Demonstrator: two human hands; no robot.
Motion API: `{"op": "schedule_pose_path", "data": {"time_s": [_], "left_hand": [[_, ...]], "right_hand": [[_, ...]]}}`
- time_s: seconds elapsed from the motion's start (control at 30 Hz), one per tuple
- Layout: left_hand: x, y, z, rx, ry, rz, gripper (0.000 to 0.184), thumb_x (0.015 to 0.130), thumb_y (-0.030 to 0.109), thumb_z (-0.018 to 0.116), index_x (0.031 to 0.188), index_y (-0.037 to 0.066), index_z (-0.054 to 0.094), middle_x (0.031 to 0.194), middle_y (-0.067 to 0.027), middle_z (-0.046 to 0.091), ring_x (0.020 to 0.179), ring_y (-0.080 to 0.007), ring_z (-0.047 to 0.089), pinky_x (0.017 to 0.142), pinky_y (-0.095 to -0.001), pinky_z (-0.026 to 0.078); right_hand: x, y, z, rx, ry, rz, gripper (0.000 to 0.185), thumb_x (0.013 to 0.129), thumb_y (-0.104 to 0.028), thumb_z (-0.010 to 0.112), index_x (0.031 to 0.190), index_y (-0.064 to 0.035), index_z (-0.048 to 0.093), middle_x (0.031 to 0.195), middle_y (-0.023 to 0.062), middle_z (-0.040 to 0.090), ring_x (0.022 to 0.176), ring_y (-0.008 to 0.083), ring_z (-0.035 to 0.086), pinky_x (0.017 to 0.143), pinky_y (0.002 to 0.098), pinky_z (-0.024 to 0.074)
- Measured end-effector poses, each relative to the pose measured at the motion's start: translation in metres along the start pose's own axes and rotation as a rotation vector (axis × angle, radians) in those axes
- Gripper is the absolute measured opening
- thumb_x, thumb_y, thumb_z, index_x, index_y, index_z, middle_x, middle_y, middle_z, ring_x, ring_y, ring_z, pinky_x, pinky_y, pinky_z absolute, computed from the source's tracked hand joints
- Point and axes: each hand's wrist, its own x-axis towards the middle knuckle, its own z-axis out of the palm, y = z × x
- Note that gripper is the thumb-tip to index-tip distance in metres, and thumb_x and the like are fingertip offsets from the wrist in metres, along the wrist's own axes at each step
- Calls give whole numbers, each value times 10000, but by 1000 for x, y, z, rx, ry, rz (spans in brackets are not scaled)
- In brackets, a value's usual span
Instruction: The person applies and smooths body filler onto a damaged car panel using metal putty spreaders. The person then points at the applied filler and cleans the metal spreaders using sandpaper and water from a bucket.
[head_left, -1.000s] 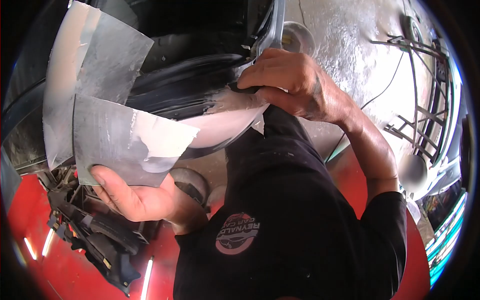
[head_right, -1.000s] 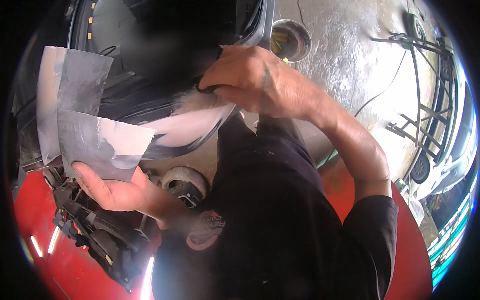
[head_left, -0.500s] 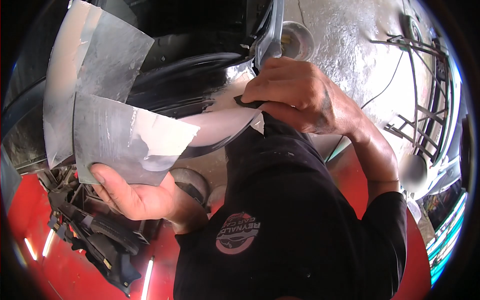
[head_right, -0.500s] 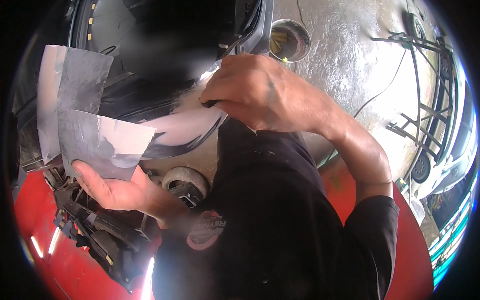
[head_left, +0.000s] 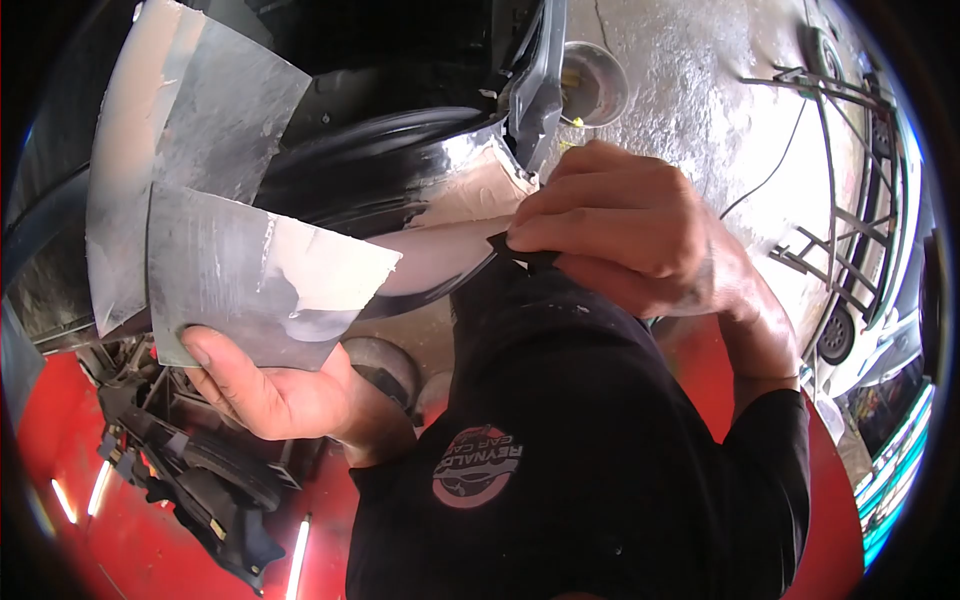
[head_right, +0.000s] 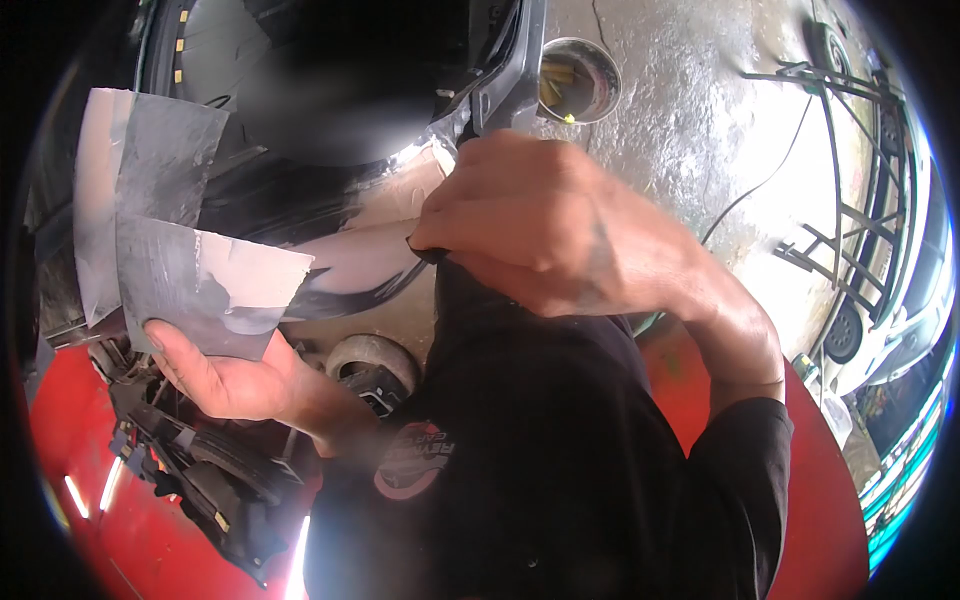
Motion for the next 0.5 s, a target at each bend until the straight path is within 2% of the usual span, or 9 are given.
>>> {"op": "schedule_pose_path", "data": {"time_s": [0.1, 0.23, 0.27, 0.37, 0.4, 0.5], "left_hand": [[0, 0, -1, 7, -6, -33, 429, 1051, 198, 543, 1339, -117, 586, 1406, -252, 584, 1262, -343, 599, 1067, -455, 502], [0, 0, 8, 48, -47, 10, 463, 1060, 240, 539, 1362, -111, 556, 1409, -247, 572, 1277, -361, 585, 1094, -487, 479], [0, 1, 12, 54, -58, 32, 467, 1061, 248, 537, 1362, -110, 557, 1412, -245, 570, 1282, -360, 580, 1102, -488, 469], [2, 4, 20, 122, -67, 45, 486, 1058, 273, 537, 1363, -106, 559, 1424, -240, 562, 1303, -363, 563, 1127, -492, 443], [1, 4, 22, 146, -86, 59, 494, 1057, 278, 538, 1366, -106, 556, 1429, -239, 559, 1310, -364, 559, 1131, -494, 439], [-1, 5, 31, 161, -121, 58, 520, 1052, 297, 538, 1381, -106, 544, 1447, -234, 546, 1330, -368, 543, 1143, -501, 426]], "right_hand": [[-6, 5, -14, 44, 45, 19, 260, 746, 23, 741, 1005, 12, 735, 960, 140, 745, 870, 356, 697, 775, 439, 571], [-22, 26, -30, 58, 132, 239, 250, 813, 35, 693, 1053, 1, 752, 963, 131, 751, 915, 278, 737, 794, 387, 581], [-28, 34, -29, 112, 152, 325, 249, 848, 24, 674, 1080, -15, 755, 994, 132, 750, 952, 245, 741, 816, 359, 575], [-39, 57, -12, 215, 213, 409, 280, 864, 95, 648, 1122, 17, 723, 1072, 152, 736, 991, 274, 734, 899, 345, 561], [-42, 65, -7, 198, 187, 451, 283, 884, 86, 644, 1136, -7, 730, 1070, 136, 741, 1010, 255, 729, 919, 336, 550], [-44, 81, 11, 218, 180, 397, 298, 882, 86, 644, 1146, -20, 732, 1079, 131, 743, 1006, 252, 730, 906, 348, 554]]}}
